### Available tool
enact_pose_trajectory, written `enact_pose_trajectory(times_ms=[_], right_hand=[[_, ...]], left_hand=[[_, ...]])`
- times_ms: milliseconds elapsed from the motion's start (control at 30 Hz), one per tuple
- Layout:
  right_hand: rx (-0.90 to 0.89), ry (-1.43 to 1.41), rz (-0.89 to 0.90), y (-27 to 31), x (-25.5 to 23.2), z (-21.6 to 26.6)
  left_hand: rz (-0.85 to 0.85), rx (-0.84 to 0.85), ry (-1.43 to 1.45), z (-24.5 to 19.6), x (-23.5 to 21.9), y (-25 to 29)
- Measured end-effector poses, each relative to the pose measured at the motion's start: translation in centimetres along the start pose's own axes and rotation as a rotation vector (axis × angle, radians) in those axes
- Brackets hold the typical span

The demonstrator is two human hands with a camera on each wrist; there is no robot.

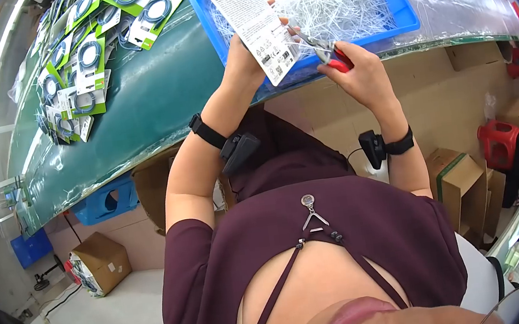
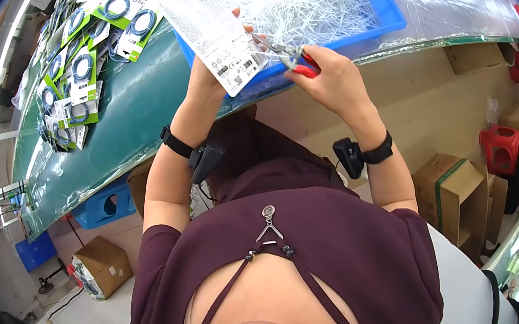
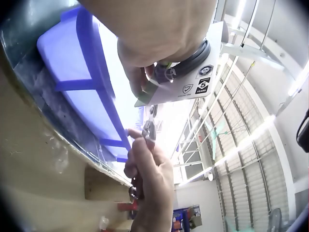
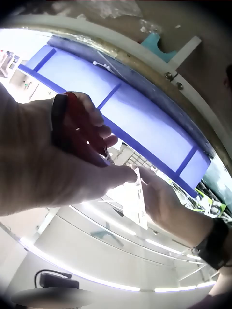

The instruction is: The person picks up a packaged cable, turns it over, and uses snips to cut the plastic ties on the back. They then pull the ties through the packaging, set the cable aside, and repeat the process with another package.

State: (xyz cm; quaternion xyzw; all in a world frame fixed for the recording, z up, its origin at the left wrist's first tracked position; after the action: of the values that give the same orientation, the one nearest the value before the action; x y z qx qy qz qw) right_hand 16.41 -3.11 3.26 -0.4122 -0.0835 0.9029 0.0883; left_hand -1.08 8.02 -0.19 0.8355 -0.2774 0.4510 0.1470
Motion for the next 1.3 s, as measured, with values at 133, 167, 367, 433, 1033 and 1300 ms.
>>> enact_pose_trajectory(times_ms=[133,167,367,433,1033,1300], right_hand=[[-0.071,-0.031,0.03,1.3,-0.1,0.6],[-0.112,-0.017,0.025,1.6,0.0,0.8],[-0.191,-0.004,-0.009,1.6,0.3,1.6],[-0.091,-0.067,0.061,1.7,0.4,1.8],[-0.12,-0.231,0.141,1.6,0.2,3.4],[-0.1,-0.249,0.143,1.5,0.7,3.4]], left_hand=[[-0.046,0.048,-0.095,-1.4,0.5,0.3],[-0.033,0.06,-0.08,-1.3,0.9,0.4],[-0.016,0.099,-0.095,-0.2,2.2,0.4],[-0.014,0.101,-0.084,-0.2,2.3,0.4],[-0.027,0.297,-0.363,-0.1,3.1,0.8],[-0.055,0.247,-0.297,-0.4,3.2,1.2]])
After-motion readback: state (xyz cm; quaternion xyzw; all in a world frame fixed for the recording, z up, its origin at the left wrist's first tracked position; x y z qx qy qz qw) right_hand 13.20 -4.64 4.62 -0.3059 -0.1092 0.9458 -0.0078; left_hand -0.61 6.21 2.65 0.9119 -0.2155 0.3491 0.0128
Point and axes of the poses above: each hand's wrist, its own y-axis away from the middle knuckle, its own x-axis out of the palm, z = x × y, the point moved 3 cm from there along -y, towards the middle knuckle, and after that the axes turned 1 degree about -y, right-handed, at the moved point
